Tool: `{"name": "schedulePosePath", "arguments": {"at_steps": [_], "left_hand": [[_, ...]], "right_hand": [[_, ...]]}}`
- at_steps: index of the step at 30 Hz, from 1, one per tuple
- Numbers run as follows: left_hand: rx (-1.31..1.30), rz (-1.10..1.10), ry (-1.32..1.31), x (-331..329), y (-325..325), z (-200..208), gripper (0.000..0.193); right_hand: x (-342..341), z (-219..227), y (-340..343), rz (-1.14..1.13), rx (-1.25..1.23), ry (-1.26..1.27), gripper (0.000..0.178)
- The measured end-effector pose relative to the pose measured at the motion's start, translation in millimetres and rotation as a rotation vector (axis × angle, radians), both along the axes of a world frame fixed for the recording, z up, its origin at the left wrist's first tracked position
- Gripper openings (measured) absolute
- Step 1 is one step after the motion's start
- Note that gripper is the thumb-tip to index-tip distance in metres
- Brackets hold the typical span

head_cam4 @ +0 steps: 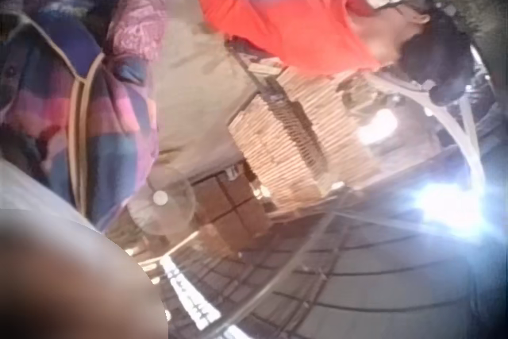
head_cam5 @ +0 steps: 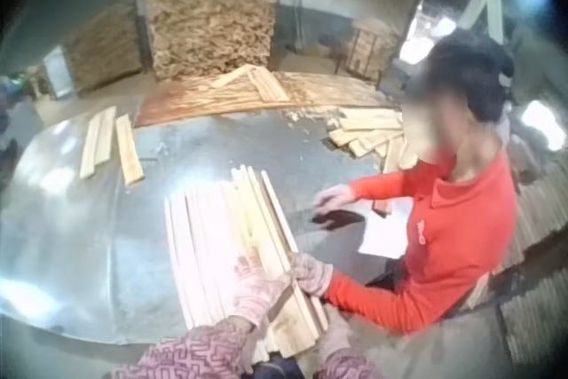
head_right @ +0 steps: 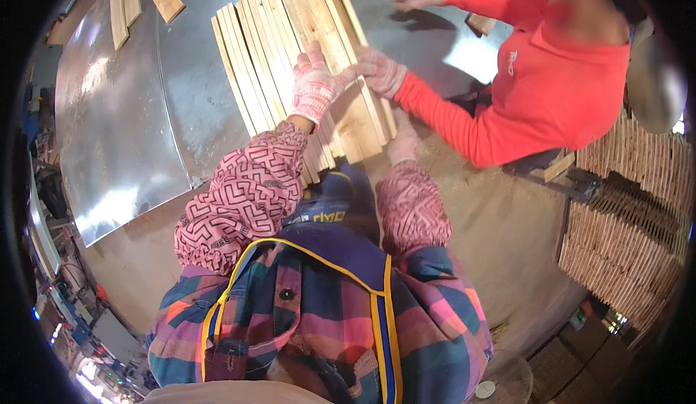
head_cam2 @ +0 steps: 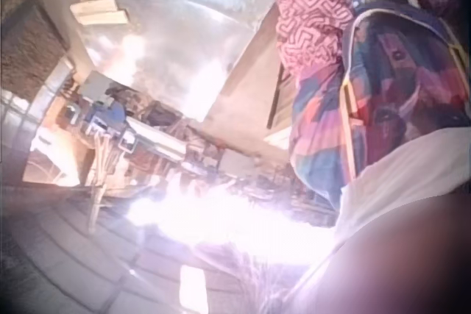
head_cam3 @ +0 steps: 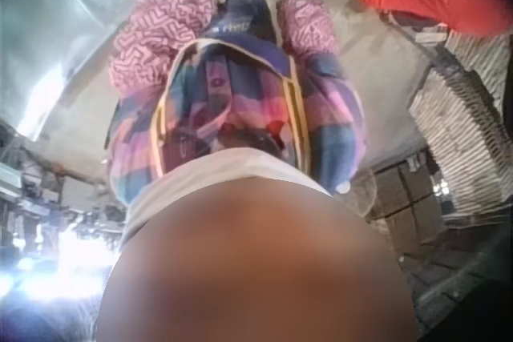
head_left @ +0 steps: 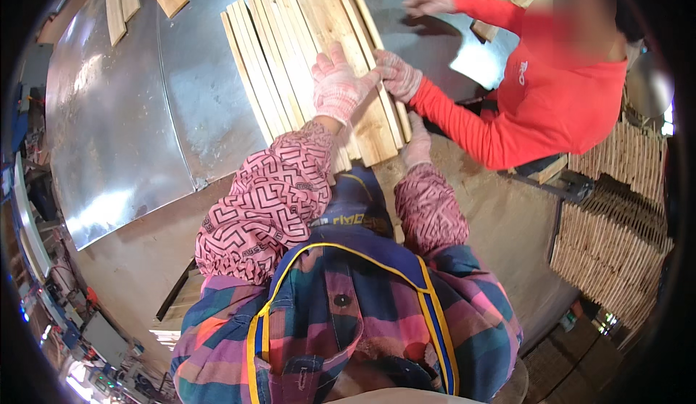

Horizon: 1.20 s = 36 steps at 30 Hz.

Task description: The person stacks light-colored wooden planks on a metal table in a workshop. They repeatedly pick up bundles of planks, align them, and place them into neat piles, occasionally moving stacks to a conveyor belt. A coworker in a red shirt is visible working alongside them.

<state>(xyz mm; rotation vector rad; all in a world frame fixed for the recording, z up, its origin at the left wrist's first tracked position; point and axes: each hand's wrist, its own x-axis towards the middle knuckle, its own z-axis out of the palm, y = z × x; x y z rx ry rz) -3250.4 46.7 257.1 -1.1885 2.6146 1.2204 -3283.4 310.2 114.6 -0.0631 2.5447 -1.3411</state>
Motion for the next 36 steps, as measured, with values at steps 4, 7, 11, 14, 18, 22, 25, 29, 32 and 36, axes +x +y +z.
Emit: {"name": "schedulePosePath", "arguments": {"at_steps": [4,7,11,14,18,22,25,29,32,36], "left_hand": [[-0.205,0.012,0.034,22,-21,-15,0.105],[-0.373,0.1,0.038,72,-55,-41,0.098],[-0.275,0.128,0.053,80,-52,-25,0.09],[-0.146,0.034,0.026,35,-26,-3,0.09],[-0.094,0.014,-0.042,-21,-16,-10,0.102],[-0.325,0.016,-0.163,-52,-8,-40,0.102],[-0.175,0.081,-0.151,-57,-23,-36,0.107],[0.469,0.296,0.26,-51,-59,2,0.108],[0.565,0.31,0.636,-10,-123,-31,0.097],[0.819,0.284,0.756,54,-198,-33,0.071]], "right_hand": [[-43,46,-19,0.484,0.639,-0.262,0.042],[-70,58,-17,0.561,0.412,-0.236,0.05],[-86,108,-109,0.54,0.289,-0.232,0.079],[-113,82,-163,0.532,0.5,-0.223,0.083],[-146,66,-169,0.567,0.446,-0.398,0.089],[-146,44,-126,0.634,0.464,-0.268,0.076],[-136,58,-117,0.909,0.625,-0.014,0.047],[-136,70,-121,0.813,0.544,-0.247,0.041],[-141,52,-108,0.827,0.335,-0.103,0.046],[-175,58,-87,0.609,0.21,-0.359,0.059]]}}
